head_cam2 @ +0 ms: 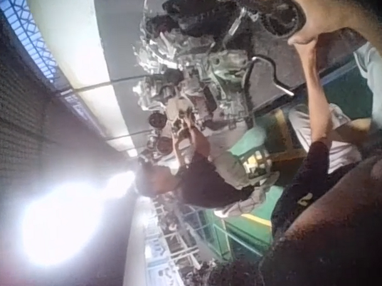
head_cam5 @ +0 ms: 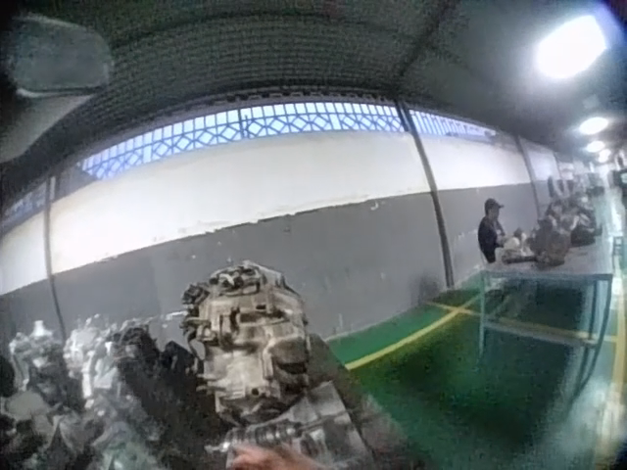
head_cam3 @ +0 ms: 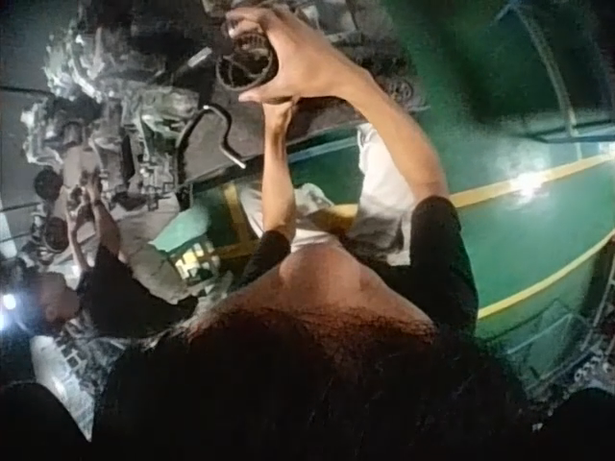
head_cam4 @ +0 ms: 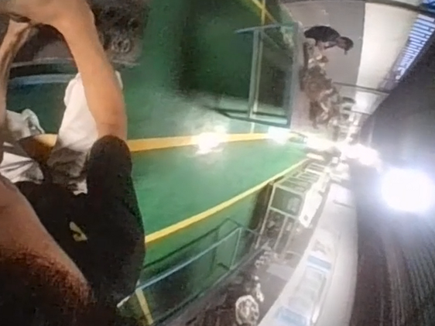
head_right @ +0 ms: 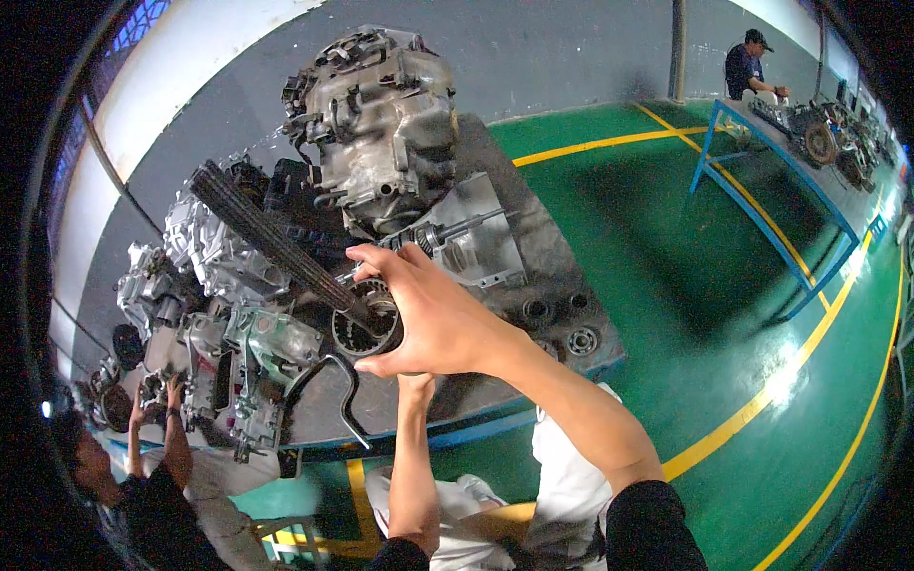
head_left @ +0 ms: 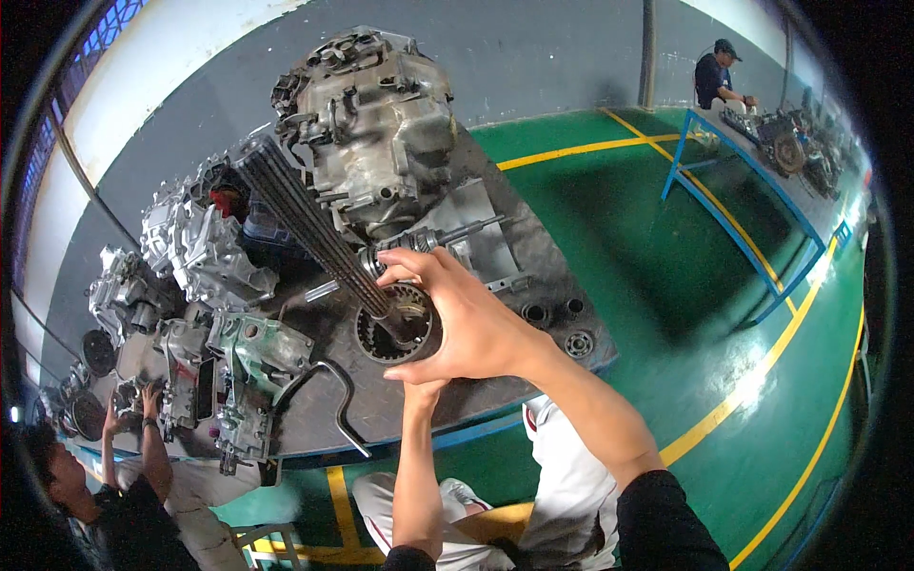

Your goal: The person assembles internal transmission components by sliding gear clusters and synchro rings onto a transmission main shaft by hand.

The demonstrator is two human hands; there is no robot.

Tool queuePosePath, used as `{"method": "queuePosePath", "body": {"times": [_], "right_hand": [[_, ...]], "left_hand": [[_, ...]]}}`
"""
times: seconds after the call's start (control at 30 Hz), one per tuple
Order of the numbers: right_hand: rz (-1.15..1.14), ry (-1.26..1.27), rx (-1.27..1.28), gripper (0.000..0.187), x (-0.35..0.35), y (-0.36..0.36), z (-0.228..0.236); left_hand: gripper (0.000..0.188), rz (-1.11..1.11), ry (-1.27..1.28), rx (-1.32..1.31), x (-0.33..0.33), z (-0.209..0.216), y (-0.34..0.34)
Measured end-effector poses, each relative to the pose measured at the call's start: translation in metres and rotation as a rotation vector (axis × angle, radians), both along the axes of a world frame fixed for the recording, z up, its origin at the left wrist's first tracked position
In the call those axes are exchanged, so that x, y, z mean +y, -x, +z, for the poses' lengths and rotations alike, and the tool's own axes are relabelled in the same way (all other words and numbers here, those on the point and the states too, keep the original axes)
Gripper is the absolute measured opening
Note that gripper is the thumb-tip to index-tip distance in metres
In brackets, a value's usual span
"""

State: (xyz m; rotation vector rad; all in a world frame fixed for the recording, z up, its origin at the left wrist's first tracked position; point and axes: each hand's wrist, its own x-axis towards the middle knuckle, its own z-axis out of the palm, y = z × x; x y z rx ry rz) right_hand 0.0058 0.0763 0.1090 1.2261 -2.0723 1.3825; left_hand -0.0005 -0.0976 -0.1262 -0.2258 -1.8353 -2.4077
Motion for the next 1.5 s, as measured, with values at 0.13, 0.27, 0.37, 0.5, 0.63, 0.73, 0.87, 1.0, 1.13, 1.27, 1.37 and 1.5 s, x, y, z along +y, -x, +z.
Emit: {"method": "queuePosePath", "body": {"times": [0.13,0.27,0.37,0.5,0.63,0.73,0.87,1.0,1.13,1.27,1.37,1.5], "right_hand": [[0.015,0.004,0.001,0.113,0.005,0.004,-0.004],[0.047,0.055,-0.04,0.113,0.007,0.004,-0.008],[0.068,0.11,-0.064,0.111,0.007,0.008,-0.012],[0.084,0.025,-0.115,0.112,0.016,0.012,-0.015],[0.016,0.059,-0.133,0.106,0.014,0.011,-0.013],[-0.019,0.058,-0.133,0.106,0.008,0.009,-0.01],[-0.001,0.081,-0.171,0.106,0.005,0.014,-0.018],[0.057,0.113,-0.175,0.108,0.004,0.014,-0.016],[0.042,0.103,-0.243,0.109,0.005,0.013,-0.013],[0.052,0.056,-0.196,0.11,0.008,0.015,-0.009],[0.069,0.018,-0.174,0.111,0.009,0.017,-0.009],[0.112,0.09,-0.245,0.112,0.005,0.019,-0.015]], "left_hand": [[0.067,-0.006,0.02,-0.009,0.001,-0.002,0.001],[0.066,-0.003,0.029,-0.016,0.0,-0.003,-0.001],[0.065,-0.001,0.032,0.001,0.001,0.002,0.0],[0.065,-0.007,0.044,0.045,0.011,0.013,0.005],[0.064,-0.005,0.054,0.092,0.016,0.032,0.006],[0.063,0.036,0.029,0.141,0.018,0.054,-0.003],[0.061,0.043,-0.046,0.243,0.018,0.064,-0.003],[0.059,0.033,-0.023,0.211,0.017,0.064,-0.001],[0.057,-0.009,-0.012,0.197,0.018,0.065,0.001],[0.057,-0.06,0.011,0.192,0.015,0.062,0.004],[0.057,-0.055,0.034,0.211,0.014,0.06,0.006],[0.056,-0.059,0.017,0.19,0.012,0.057,0.006]]}}
